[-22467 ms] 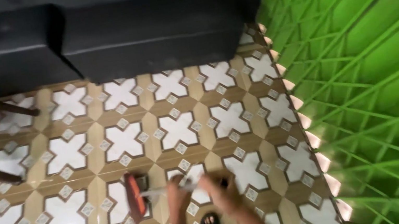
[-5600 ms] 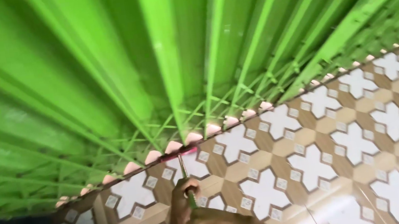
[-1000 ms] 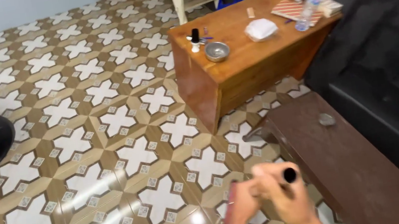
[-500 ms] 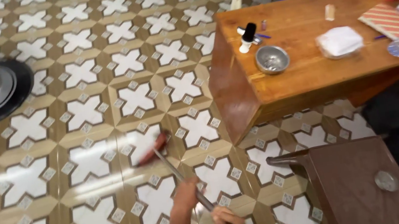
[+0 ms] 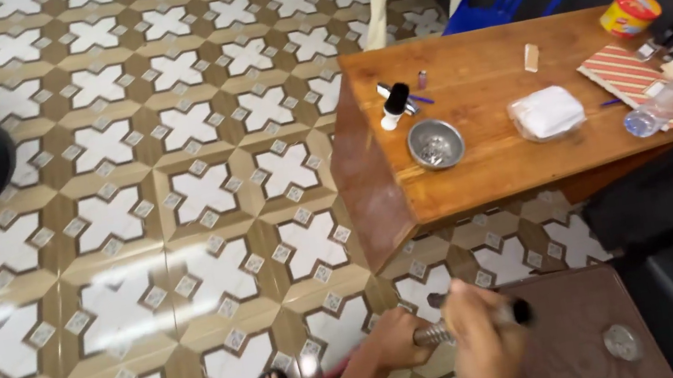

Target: Sweeping a tiled floor with a broom to collect hair and debris.

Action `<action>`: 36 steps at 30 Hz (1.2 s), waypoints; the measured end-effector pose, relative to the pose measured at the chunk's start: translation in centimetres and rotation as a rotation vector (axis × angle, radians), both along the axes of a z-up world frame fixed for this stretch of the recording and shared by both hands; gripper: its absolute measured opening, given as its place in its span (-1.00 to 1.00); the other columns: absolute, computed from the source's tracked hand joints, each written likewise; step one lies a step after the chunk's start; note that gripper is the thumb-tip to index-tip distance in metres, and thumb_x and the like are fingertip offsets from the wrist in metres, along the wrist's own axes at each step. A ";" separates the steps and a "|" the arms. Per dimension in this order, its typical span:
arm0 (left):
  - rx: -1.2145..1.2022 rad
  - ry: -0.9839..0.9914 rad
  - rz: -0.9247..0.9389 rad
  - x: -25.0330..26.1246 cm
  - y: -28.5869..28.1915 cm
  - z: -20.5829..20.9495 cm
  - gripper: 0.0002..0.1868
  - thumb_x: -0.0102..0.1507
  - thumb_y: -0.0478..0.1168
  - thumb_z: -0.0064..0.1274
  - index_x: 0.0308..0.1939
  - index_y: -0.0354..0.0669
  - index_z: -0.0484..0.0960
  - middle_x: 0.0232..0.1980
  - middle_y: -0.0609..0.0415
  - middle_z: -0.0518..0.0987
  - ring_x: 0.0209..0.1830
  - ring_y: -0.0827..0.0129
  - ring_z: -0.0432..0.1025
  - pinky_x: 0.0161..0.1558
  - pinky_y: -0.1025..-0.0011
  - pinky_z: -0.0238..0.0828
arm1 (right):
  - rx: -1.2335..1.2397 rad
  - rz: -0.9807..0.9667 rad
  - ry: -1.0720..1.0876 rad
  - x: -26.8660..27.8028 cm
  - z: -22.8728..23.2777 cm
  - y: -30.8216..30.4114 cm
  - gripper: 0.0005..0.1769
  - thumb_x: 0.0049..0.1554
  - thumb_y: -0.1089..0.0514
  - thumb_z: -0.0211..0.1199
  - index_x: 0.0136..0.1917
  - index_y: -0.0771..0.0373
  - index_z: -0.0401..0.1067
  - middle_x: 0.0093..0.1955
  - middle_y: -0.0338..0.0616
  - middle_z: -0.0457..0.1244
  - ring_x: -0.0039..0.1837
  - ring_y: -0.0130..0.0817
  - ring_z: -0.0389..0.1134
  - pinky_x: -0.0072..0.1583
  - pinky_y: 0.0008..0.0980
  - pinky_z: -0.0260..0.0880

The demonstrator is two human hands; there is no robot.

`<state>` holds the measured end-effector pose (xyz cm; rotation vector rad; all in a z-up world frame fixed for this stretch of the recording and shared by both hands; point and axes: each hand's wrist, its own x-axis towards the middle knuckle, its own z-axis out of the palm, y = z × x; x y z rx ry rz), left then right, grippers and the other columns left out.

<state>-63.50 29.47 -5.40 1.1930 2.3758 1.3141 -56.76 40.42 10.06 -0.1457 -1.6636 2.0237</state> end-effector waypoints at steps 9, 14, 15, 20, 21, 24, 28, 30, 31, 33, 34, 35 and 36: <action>-0.150 -0.012 -0.058 -13.8 -8.2 -6.4 -0.65 0.06 0.06 0.27 -0.37 -0.16 0.70 -0.36 -0.21 0.62 -0.35 -0.13 0.50 -0.30 0.00 0.41 | 0.062 -0.173 0.035 -8.8 -12.7 -8.9 -0.90 0.09 0.31 0.27 -0.19 0.44 0.42 -0.31 -0.15 0.29 -0.27 -0.46 0.27 -0.20 -0.36 0.32; -0.113 0.050 0.298 -21.5 -10.8 -8.5 -0.78 0.20 -0.09 0.15 -0.37 -0.16 0.65 -0.37 -0.13 0.62 -0.21 -0.07 0.52 -0.11 0.06 0.44 | -0.109 0.136 0.488 -15.8 -19.6 -9.3 -0.85 0.24 0.45 0.29 0.00 0.42 0.33 -0.33 -0.14 0.30 -0.26 -0.45 0.32 -0.16 -0.32 0.43; -0.120 -0.042 0.410 -22.7 -10.7 -7.5 -0.76 0.16 -0.10 0.17 -0.39 -0.22 0.61 -0.36 -0.14 0.60 -0.23 -0.08 0.50 -0.17 0.06 0.42 | -0.028 0.235 0.236 -16.4 -19.1 -8.2 -0.92 0.17 0.42 0.21 -0.05 0.38 0.37 -0.21 -0.04 0.33 -0.25 -0.36 0.34 -0.19 -0.33 0.40; 0.112 -0.092 0.431 -26.5 -7.5 -2.8 -0.80 -0.03 -0.16 0.24 -0.46 -0.21 0.65 -0.35 -0.17 0.59 -0.32 -0.06 0.51 -0.26 0.11 0.47 | -0.007 -0.027 -0.162 -15.1 -21.2 -1.3 -0.81 0.22 0.45 0.15 -0.24 0.34 0.43 -0.24 0.14 0.39 -0.35 -0.31 0.28 -0.31 -0.33 0.31; 0.048 -0.126 0.328 -26.4 -6.5 0.3 -0.80 -0.04 -0.14 0.24 -0.47 -0.19 0.66 -0.40 -0.18 0.60 -0.37 -0.08 0.52 -0.29 0.11 0.49 | -0.052 -0.034 -0.069 -14.3 -15.0 -2.1 -0.76 0.24 0.43 0.15 -0.27 0.29 0.40 -0.29 0.04 0.31 -0.35 -0.35 0.22 -0.30 -0.34 0.25; 0.081 -0.184 0.181 -25.4 -4.1 4.4 -0.82 -0.01 -0.13 0.14 -0.38 -0.05 0.72 -0.41 -0.14 0.62 -0.41 -0.07 0.56 -0.27 0.13 0.54 | -0.187 -0.055 0.216 -20.3 2.0 -3.9 -0.62 0.29 0.40 0.14 -0.35 0.16 0.29 -0.45 -0.25 0.07 -0.38 -0.48 0.03 -0.27 -0.37 0.09; -0.015 -0.149 -0.014 -26.6 -3.2 4.2 -0.84 0.11 -0.02 0.14 -0.36 0.08 0.71 -0.38 -0.07 0.65 -0.35 -0.10 0.55 -0.15 0.11 0.53 | -0.185 -0.446 -0.172 -27.4 3.0 -5.7 -0.69 0.23 0.35 0.25 -0.31 0.17 0.27 -0.37 -0.31 0.06 -0.37 -0.50 -0.02 -0.29 -0.33 -0.04; -0.115 -0.150 -0.048 -28.7 -5.1 2.1 -0.80 0.08 0.04 0.19 -0.33 0.10 0.73 -0.34 -0.08 0.66 -0.31 -0.10 0.56 -0.14 0.08 0.50 | -0.116 -0.467 -0.256 -27.9 -0.8 -8.6 -0.79 0.17 0.33 0.28 -0.26 0.22 0.31 -0.32 -0.28 0.16 -0.27 -0.48 0.11 -0.20 -0.36 0.11; -0.217 -0.138 -0.097 -30.4 -5.7 1.0 -0.74 0.04 0.09 0.25 -0.30 0.12 0.74 -0.29 -0.10 0.68 -0.27 -0.09 0.56 -0.13 0.04 0.47 | -0.049 -0.503 -0.324 -28.6 -2.9 -9.7 -0.86 0.11 0.30 0.31 -0.21 0.27 0.35 -0.26 -0.24 0.26 -0.18 -0.46 0.25 -0.12 -0.40 0.26; -0.360 -0.209 -0.013 -33.9 -7.8 -4.6 -0.73 0.06 0.06 0.26 -0.30 0.03 0.73 -0.26 -0.14 0.67 -0.25 -0.06 0.56 -0.15 0.09 0.48 | -0.017 -0.242 -0.007 -29.2 -15.2 -7.5 -0.88 0.14 0.32 0.34 -0.21 0.36 0.45 -0.28 -0.18 0.30 -0.20 -0.42 0.28 -0.13 -0.42 0.30; -0.506 -0.287 0.056 -34.7 -9.0 -7.6 -0.71 0.08 0.03 0.28 -0.30 -0.06 0.71 -0.23 -0.18 0.67 -0.23 -0.02 0.56 -0.17 0.14 0.50 | 0.010 0.005 0.300 -27.0 -21.4 -7.4 -0.87 0.16 0.34 0.38 -0.22 0.44 0.54 -0.30 -0.12 0.35 -0.23 -0.38 0.32 -0.13 -0.44 0.34; -0.511 -0.308 0.060 -35.2 -10.0 -7.9 -0.71 0.08 0.03 0.28 -0.30 -0.06 0.71 -0.23 -0.18 0.67 -0.23 -0.02 0.56 -0.17 0.14 0.50 | 0.003 0.013 0.281 -27.0 -17.8 -9.6 -0.87 0.16 0.34 0.38 -0.22 0.44 0.54 -0.30 -0.12 0.35 -0.23 -0.38 0.32 -0.13 -0.44 0.34; -0.127 -0.529 0.291 -35.7 -10.9 -8.1 -0.82 0.10 -0.11 0.19 -0.32 -0.10 0.69 -0.31 -0.15 0.63 -0.32 0.04 0.52 -0.26 0.17 0.44 | 0.112 -0.111 0.122 -27.0 -14.3 -11.8 -0.92 0.10 0.33 0.33 -0.19 0.41 0.47 -0.18 -0.06 0.36 -0.07 -0.29 0.36 0.09 -0.27 0.30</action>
